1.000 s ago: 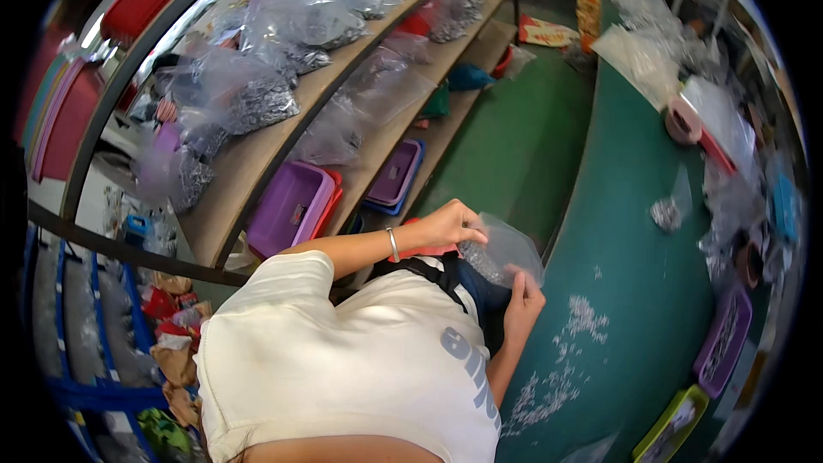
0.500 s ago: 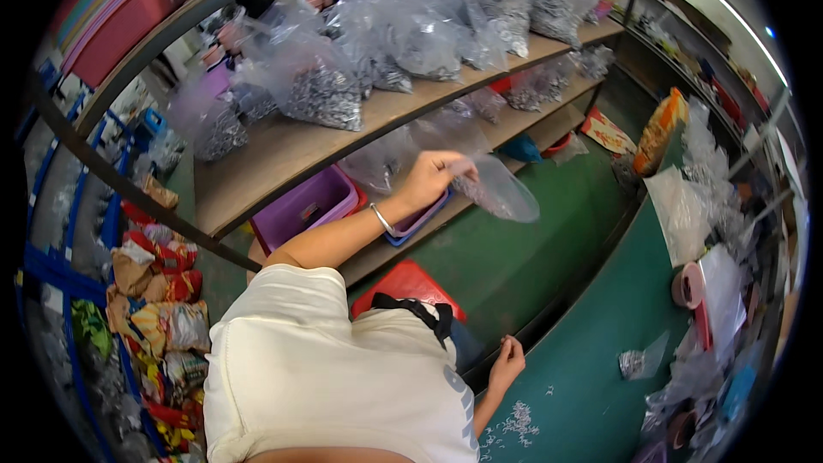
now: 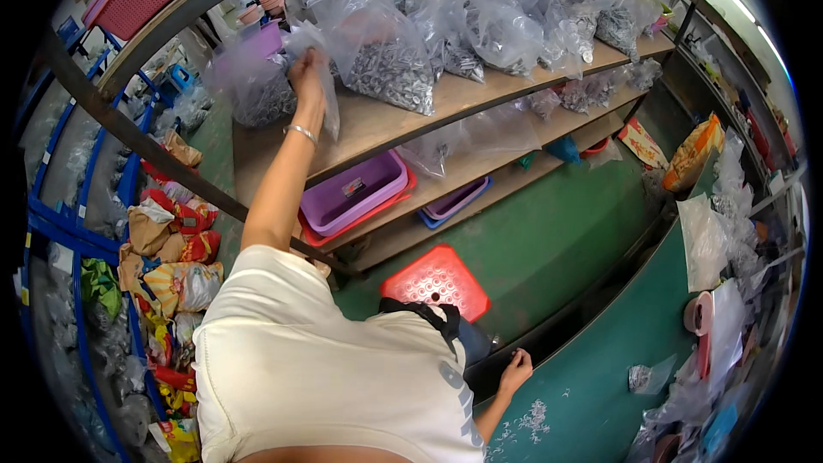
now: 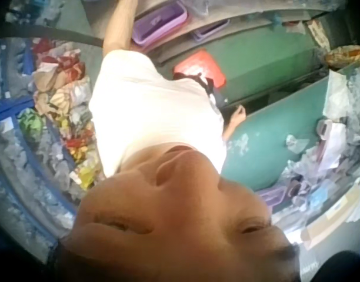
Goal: The person sorts small silver metal hooks by hand from a pile on a green workbench, placing some into plastic bags and others into colored trays. They move a filled bag to a storage shelf in the background before returning to continue sorting more parts at the table.
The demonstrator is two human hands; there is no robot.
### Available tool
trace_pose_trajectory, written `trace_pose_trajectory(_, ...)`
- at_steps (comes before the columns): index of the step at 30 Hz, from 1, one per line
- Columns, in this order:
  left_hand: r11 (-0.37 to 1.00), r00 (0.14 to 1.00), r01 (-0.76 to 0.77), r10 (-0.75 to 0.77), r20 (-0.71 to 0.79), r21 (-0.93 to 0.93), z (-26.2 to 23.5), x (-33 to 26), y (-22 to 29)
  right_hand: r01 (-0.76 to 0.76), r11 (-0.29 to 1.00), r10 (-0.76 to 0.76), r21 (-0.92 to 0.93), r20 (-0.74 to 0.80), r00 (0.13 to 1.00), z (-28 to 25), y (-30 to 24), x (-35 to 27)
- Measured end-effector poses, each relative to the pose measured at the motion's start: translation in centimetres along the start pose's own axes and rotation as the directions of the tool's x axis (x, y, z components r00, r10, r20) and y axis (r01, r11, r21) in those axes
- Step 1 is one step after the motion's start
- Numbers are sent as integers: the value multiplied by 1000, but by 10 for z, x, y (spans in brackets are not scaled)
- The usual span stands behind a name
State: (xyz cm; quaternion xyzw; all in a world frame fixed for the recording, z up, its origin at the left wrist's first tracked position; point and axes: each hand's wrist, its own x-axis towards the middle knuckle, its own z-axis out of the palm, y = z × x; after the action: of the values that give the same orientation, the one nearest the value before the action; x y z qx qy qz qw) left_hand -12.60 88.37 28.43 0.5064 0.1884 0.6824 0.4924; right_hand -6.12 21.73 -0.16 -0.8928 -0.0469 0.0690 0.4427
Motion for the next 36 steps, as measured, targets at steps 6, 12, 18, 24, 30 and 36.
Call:
trace_pose_trajectory(6, 997, 976, 71, -65, -207, 17, 14, 21, -50, -73, 996, 73, 55, -4, 997, 2, 15, -12)
trace_pose_trajectory(12, 993, 992, 28, -13, -128, 114, 34, 31, -70, -51, 999, 51, 19, -16, 999, -3, 21, -26)
trace_pose_trajectory(18, 919, 965, -100, 182, -186, 382, 54, 21, -85, -63, 979, 69, 192, -24, 997, -2, 41, -24)
trace_pose_trajectory(24, 893, 933, 15, 150, -328, 449, 43, -24, -28, -51, 981, 56, 186, -23, 998, 3, 37, -23)
trace_pose_trajectory(30, 853, 975, 194, -115, -188, 485, 42, -59, -22, -20, 990, 30, 143, -69, 997, 5, 30, -26)
trace_pose_trajectory(36, 802, 956, 56, 128, -264, 595, 23, -43, -34, -42, 962, 73, 269, -105, 992, 21, 22, -32)
